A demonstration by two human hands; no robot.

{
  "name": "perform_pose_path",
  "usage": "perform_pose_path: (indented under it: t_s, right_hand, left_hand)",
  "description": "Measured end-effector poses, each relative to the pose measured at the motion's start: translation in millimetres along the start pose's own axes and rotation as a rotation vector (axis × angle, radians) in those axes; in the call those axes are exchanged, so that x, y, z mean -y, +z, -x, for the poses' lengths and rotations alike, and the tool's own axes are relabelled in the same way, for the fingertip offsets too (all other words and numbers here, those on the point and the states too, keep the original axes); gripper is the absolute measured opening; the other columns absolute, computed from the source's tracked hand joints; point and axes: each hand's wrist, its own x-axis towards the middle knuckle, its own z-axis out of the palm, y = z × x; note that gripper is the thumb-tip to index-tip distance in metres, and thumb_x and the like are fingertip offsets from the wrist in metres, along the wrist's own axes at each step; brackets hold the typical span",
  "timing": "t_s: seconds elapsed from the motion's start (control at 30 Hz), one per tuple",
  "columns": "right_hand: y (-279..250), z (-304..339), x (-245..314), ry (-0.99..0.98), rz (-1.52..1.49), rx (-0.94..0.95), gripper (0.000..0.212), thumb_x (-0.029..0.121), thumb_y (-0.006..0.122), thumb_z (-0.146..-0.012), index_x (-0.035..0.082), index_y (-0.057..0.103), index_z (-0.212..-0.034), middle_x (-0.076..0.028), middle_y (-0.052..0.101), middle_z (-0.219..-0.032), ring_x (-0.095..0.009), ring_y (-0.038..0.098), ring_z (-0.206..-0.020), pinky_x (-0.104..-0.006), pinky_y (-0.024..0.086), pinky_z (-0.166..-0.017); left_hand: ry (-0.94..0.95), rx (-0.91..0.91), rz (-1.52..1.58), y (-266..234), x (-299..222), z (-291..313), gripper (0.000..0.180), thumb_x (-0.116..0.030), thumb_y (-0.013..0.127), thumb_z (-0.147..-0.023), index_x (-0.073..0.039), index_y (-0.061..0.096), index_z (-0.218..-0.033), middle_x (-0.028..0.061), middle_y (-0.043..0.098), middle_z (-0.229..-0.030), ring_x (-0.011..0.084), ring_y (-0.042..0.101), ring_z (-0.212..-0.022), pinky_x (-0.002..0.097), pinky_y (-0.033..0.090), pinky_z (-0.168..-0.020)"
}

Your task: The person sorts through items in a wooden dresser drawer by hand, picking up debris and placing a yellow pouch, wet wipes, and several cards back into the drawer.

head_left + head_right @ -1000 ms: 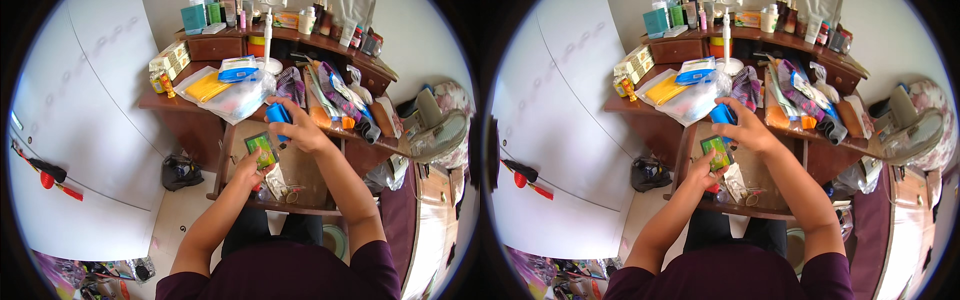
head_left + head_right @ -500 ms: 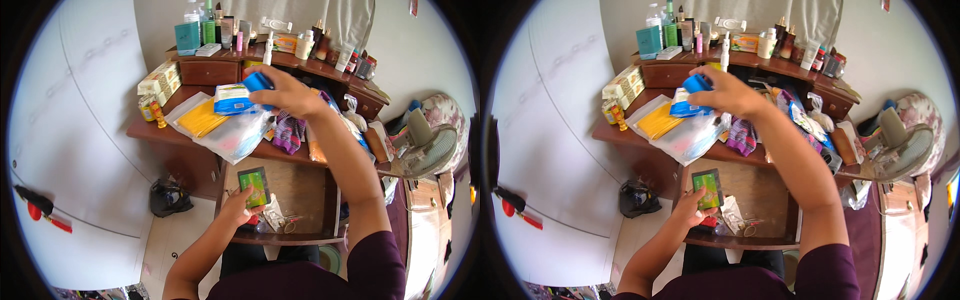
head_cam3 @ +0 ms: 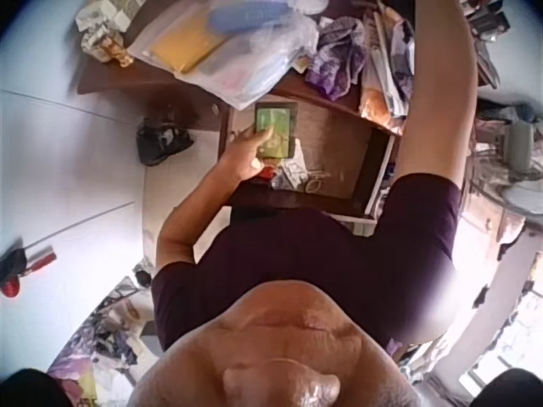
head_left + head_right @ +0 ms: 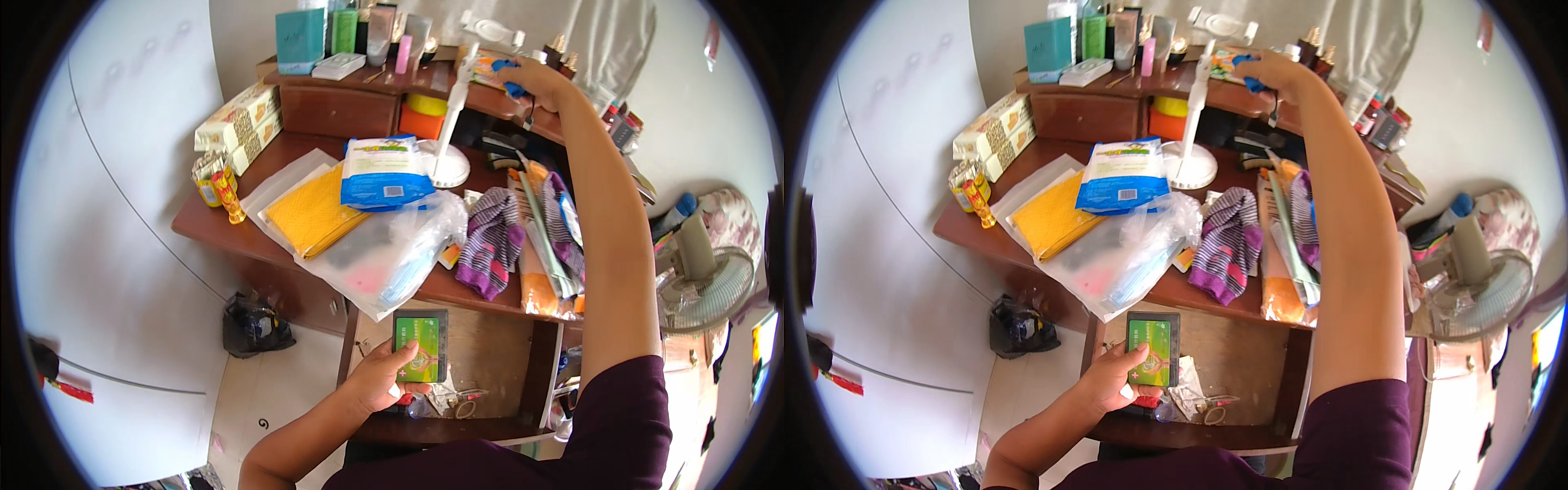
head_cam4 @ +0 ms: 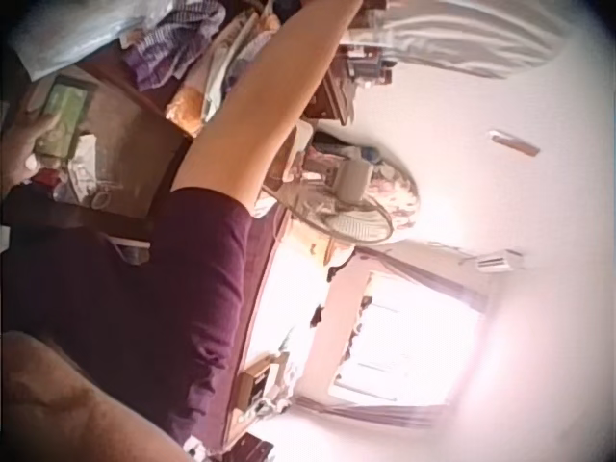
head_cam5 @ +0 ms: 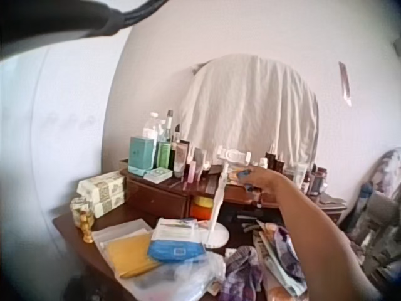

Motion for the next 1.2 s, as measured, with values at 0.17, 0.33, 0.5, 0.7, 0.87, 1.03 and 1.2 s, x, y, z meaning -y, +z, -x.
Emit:
perform_pose_path:
  t_s: [0.17,0.33,0.5,0.7,0.87,1.03,1.2]
  right_hand:
    - [23.6,-60.7,-14.0,0.072,0.095,-0.025,0.024,0.025,0.067,-0.068,0.005,0.056,-0.075,-0.004,0.051,-0.063,-0.011,0.05,-0.05,-0.0228,0.04,-0.039]
    - [41.1,-94.9,-29.6,-0.041,0.414,-0.141,0.034,0.029,0.067,-0.066,0.002,0.06,-0.086,-0.009,0.057,-0.068,-0.017,0.055,-0.05,-0.0271,0.046,-0.042]
    - [54.2,-106.7,-19.1,-0.145,0.89,-0.059,0.048,0.045,0.053,-0.074,0.007,0.06,-0.104,-0.017,0.06,-0.101,-0.031,0.059,-0.088,-0.0398,0.047,-0.078]
    - [36.2,-111.1,-43.8,-0.034,0.764,-0.105,0.054,0.051,0.045,-0.079,0.006,0.06,-0.105,-0.018,0.057,-0.109,-0.032,0.055,-0.099,-0.0382,0.041,-0.084]
    - [13.3,-74.4,-24.0,-0.068,0.719,-0.227,0.053,0.046,0.048,-0.079,-0.003,0.06,-0.092,-0.018,0.062,-0.086,-0.032,0.059,-0.079,-0.0394,0.045,-0.069]
    - [-34.2,-50.1,-17.1,0.049,0.38,-0.073,0.02,0.017,0.052,-0.079,-0.002,0.056,-0.081,-0.003,0.046,-0.057,-0.008,0.037,-0.04,-0.0247,0.025,-0.033]
    - [-54.5,-7.1,-26.1,-0.103,0.148,-0.031,0.026,0.01,0.048,-0.082,-0.001,0.05,-0.105,-0.006,0.056,-0.082,-0.01,0.056,-0.065,-0.0192,0.045,-0.052]
  left_hand:
    - [-0.088,0.022,0.0,7.0,-15.0,0.4,0.035,-0.03,0.046,-0.09,-0.013,0.04,-0.121,0.0087,0.053,-0.111,0.0253,0.055,-0.1,0.0391,0.051,-0.069]
    - [-0.131,0.077,-0.009,-3.6,-5.4,-8.0,0.039,-0.032,0.045,-0.09,-0.013,0.039,-0.124,0.0095,0.052,-0.116,0.0264,0.054,-0.104,0.0421,0.051,-0.069]
    - [-0.124,0.113,0.014,-7.8,-4.6,-9.3,0.038,-0.03,0.044,-0.091,-0.012,0.039,-0.124,0.0105,0.053,-0.116,0.0268,0.056,-0.102,0.0384,0.053,-0.066]
    - [-0.106,0.124,0.029,-7.5,-4.0,-8.8,0.037,-0.029,0.044,-0.091,-0.012,0.038,-0.124,0.0101,0.053,-0.115,0.0276,0.055,-0.103,0.04,0.053,-0.065]
    - [-0.086,0.072,0.009,-4.4,-5.6,-5.2,0.037,-0.029,0.043,-0.091,-0.013,0.038,-0.124,0.0102,0.051,-0.117,0.0311,0.054,-0.104,0.0427,0.053,-0.066]
    - [-0.067,0.069,0.012,-8.8,-1.8,-10.8,0.036,-0.027,0.04,-0.092,-0.012,0.037,-0.125,0.0124,0.049,-0.117,0.0363,0.053,-0.103,0.0479,0.052,-0.067]
    - [-0.053,0.006,-0.022,-7.2,-2.1,-10.3,0.035,-0.025,0.039,-0.093,-0.011,0.036,-0.124,0.0146,0.049,-0.114,0.0393,0.053,-0.102,0.0523,0.051,-0.068]
